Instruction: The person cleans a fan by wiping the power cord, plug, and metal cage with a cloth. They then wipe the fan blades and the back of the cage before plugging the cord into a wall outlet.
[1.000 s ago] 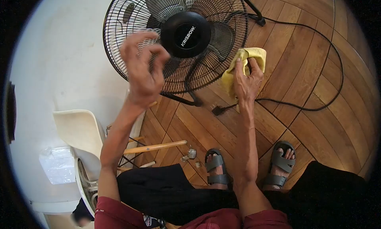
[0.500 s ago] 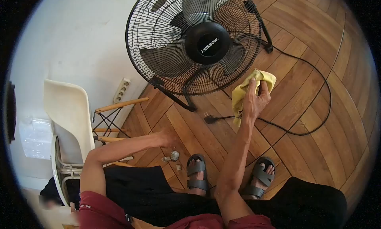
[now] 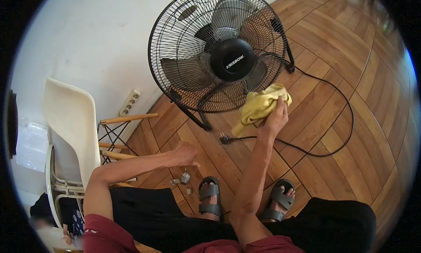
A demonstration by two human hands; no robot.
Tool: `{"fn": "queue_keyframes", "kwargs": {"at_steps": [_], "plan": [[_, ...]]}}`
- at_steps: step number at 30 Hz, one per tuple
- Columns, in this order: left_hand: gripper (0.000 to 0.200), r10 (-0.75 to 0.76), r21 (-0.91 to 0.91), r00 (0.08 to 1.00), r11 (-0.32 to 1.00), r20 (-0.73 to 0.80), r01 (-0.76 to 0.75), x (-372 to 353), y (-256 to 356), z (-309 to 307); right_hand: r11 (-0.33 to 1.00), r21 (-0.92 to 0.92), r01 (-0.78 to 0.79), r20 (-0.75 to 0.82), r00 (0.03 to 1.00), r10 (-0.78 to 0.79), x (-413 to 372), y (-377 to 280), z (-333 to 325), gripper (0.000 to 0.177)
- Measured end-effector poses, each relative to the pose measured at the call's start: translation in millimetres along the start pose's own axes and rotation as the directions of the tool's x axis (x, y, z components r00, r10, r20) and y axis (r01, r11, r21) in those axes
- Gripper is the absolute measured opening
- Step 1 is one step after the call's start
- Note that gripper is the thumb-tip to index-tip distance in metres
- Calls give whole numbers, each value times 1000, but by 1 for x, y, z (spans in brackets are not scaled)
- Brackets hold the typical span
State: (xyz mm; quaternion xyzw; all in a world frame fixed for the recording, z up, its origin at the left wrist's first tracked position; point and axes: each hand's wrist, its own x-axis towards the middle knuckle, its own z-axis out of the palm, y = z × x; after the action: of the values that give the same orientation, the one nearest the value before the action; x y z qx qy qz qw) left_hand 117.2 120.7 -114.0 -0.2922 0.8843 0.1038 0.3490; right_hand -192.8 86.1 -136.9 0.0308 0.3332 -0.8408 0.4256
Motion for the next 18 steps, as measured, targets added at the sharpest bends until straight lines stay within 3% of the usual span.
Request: {"fn": "queue_keyframes", "kwargs": {"at_steps": [2, 3, 5, 8, 9, 11, 14, 18], "plan": [[36, 78, -150, 980, 983, -184, -106, -6, -1, -1, 987, 129, -100, -55, 993, 108, -1, -6, 5, 43], [36, 52, -102, 995, 993, -82, -60, -4, -3, 5, 973, 195, -123, 18, 992, 122, -5, -10, 7, 49], [37, -22, 8, 994, 1000, 111, 21, 4, -2, 10, 989, 111, -94, 25, 995, 92, -13, -18, 15, 52], [33, -49, -34, 969, 998, 242, 59, -4, 1, -2, 998, -40, -55, 43, 997, 57, -11, -19, 12, 55], [33, 10, -109, 974, 994, 227, 15, 1, -12, 14, 996, -79, -43, 51, 998, 47, -9, -19, 8, 54], [33, 127, -263, 975, 962, 183, -75, 15, -38, 55, 991, -108, -79, 60, 994, 86, -2, -20, -1, 44], [34, 69, -136, 986, 987, -149, -90, 4, -10, -17, 994, 66, -93, 6, 996, 93, -1, -20, -3, 37], [36, -28, -191, 944, 981, -329, -37, 20, -8, -35, 990, 24, 136, -125, 983, -132, -1, -12, 2, 32]]}}
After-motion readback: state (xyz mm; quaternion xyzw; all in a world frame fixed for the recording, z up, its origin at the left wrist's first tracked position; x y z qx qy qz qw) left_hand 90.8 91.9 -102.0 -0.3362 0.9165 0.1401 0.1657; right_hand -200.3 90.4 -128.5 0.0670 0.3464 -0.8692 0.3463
